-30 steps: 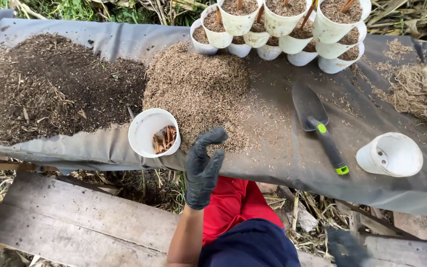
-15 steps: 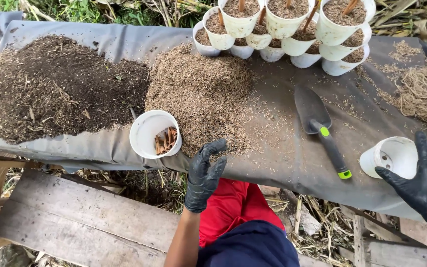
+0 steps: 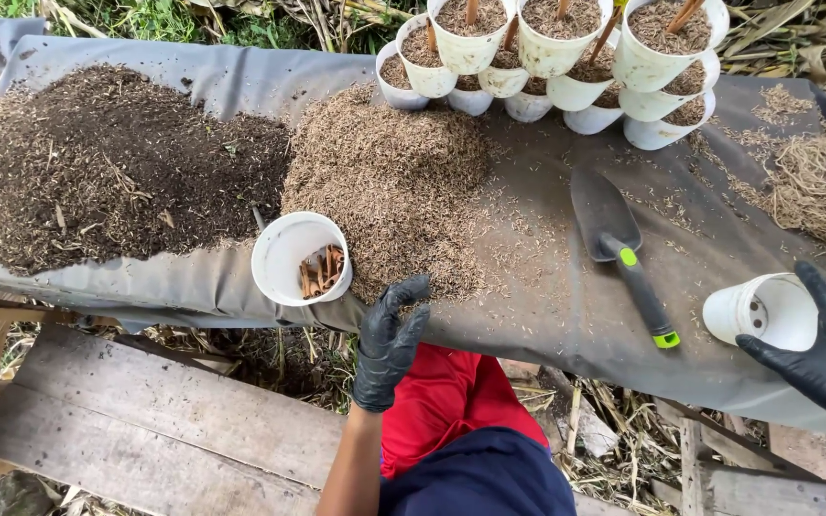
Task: Filling small plastic cups with soil using a hand trowel and planting plant cuttings into them.
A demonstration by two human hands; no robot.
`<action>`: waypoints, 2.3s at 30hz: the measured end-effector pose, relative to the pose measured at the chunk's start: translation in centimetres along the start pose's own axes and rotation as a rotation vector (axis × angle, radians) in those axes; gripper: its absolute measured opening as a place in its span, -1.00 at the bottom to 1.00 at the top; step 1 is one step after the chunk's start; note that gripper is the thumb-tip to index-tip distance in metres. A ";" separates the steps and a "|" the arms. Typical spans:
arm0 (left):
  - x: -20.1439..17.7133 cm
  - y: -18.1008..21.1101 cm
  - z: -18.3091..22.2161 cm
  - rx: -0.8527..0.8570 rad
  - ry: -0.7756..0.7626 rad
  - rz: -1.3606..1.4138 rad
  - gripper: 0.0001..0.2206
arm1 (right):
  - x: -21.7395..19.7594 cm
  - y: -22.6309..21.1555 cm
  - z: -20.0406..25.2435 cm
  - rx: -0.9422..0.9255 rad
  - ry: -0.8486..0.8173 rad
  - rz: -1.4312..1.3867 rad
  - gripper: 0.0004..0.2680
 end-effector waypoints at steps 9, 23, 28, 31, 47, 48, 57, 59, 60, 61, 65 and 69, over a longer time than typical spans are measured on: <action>-0.4 0.2 1.1 -0.098 0.019 0.072 -0.75 | -2.4 6.8 -3.7 -0.280 0.053 0.701 -0.09; -1.1 -0.8 2.7 -0.151 0.090 0.140 -0.71 | -3.2 -4.6 -1.2 -0.494 0.132 0.392 -0.09; 0.1 0.2 2.6 -0.154 0.066 0.134 -0.72 | 2.9 -19.2 2.7 -0.492 0.002 0.766 -0.18; 1.4 0.5 2.9 -0.145 0.044 0.132 -0.72 | 8.9 -24.1 2.6 -0.610 -0.295 0.687 -0.28; 1.7 0.3 5.4 -0.215 0.041 0.195 -0.78 | 16.4 -22.7 -4.8 -0.654 -0.035 0.808 -0.24; 1.5 0.2 5.4 -0.220 0.039 0.208 -0.78 | 15.2 -23.8 -3.5 -0.599 -0.048 0.839 -0.21; 0.5 -1.7 5.9 -0.245 0.195 0.174 -0.84 | 12.9 -15.7 1.4 -0.367 0.114 1.147 -0.46; 0.3 -2.2 6.2 -0.260 0.211 0.189 -0.85 | 13.8 -12.9 0.7 -0.391 0.247 1.217 -0.59; 0.2 -2.5 6.4 -0.273 0.247 0.204 -0.86 | 14.3 -11.8 0.1 -0.433 0.383 1.289 -0.68; -0.1 -2.3 6.6 -0.272 0.248 0.203 -0.86 | 13.5 -13.4 0.8 -0.436 0.383 1.288 -0.68; -1.4 -2.5 7.1 -0.260 0.338 0.137 -0.82 | 10.3 -18.4 2.6 -0.461 0.323 0.892 -0.67; -2.2 -3.5 7.7 -0.260 0.428 0.149 -0.82 | 7.2 -17.6 4.8 -0.398 0.219 0.762 -0.61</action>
Point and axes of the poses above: each hand's wrist, its own z-axis away from the middle knuckle, its own x-axis out of the palm, y = z × x, the point moved 1 cm from there along -z, towards the middle knuckle, and after that the axes turned 4 degrees about z, right-handed, at the moved point
